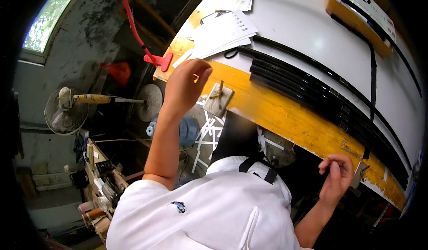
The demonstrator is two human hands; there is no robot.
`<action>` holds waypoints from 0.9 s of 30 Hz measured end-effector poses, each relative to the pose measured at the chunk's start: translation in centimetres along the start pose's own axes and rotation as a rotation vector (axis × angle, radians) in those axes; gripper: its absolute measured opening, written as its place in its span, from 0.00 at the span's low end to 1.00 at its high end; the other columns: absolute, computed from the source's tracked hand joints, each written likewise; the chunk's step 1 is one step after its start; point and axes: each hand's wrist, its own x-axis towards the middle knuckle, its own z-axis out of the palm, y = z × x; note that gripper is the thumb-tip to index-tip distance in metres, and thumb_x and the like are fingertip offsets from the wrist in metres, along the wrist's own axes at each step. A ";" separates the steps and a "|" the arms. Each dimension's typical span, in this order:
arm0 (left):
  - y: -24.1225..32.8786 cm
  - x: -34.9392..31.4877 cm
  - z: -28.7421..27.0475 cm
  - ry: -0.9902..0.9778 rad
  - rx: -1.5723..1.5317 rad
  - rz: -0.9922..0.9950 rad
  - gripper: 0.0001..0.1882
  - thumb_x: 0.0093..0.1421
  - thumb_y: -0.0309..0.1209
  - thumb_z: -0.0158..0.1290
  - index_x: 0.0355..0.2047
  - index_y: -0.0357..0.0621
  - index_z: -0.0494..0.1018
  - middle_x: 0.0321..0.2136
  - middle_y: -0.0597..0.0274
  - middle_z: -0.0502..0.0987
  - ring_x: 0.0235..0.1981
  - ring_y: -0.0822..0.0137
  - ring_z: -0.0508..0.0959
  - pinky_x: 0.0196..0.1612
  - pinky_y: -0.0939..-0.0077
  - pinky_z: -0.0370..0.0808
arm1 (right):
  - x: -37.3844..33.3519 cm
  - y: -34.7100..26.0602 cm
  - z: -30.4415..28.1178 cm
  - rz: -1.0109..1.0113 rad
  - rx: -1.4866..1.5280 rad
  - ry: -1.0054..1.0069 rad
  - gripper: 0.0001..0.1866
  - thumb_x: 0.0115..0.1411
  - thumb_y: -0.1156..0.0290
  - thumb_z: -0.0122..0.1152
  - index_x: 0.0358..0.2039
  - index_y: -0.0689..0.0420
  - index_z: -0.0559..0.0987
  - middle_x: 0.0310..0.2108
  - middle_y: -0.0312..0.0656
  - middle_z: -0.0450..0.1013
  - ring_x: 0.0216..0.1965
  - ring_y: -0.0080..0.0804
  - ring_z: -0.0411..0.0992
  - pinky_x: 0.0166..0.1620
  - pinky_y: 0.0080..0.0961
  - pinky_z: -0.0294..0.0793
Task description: The person applies small adhesive labels to the ends of black bow staves. They peel labels from sheets, press them onto the staves, and place the labeled staves on a rack. The person repeats this process for several staves.
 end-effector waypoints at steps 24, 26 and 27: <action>-8.3 8.7 5.0 -0.018 0.311 0.308 0.13 0.56 0.36 0.57 0.38 0.42 0.75 0.44 0.58 0.78 0.41 0.54 0.76 0.45 0.65 0.72 | 3.8 0.7 14.4 -0.103 -0.597 -0.281 0.05 0.53 0.81 0.58 0.31 0.62 0.78 0.25 0.42 0.73 0.23 0.30 0.72 0.27 0.21 0.71; -8.4 8.9 4.8 -0.042 0.339 0.297 0.11 0.56 0.36 0.57 0.34 0.42 0.75 0.38 0.62 0.80 0.34 0.56 0.77 0.38 0.68 0.74 | 4.0 0.4 14.8 -0.080 -0.592 -0.320 0.05 0.53 0.80 0.58 0.31 0.62 0.78 0.25 0.43 0.74 0.23 0.31 0.72 0.27 0.21 0.71; -8.4 8.9 4.6 -0.053 0.355 0.292 0.10 0.56 0.36 0.57 0.31 0.42 0.76 0.35 0.63 0.80 0.31 0.57 0.78 0.35 0.69 0.75 | 4.1 0.5 15.1 -0.079 -0.584 -0.317 0.04 0.54 0.79 0.58 0.31 0.62 0.78 0.26 0.43 0.74 0.23 0.31 0.72 0.27 0.21 0.71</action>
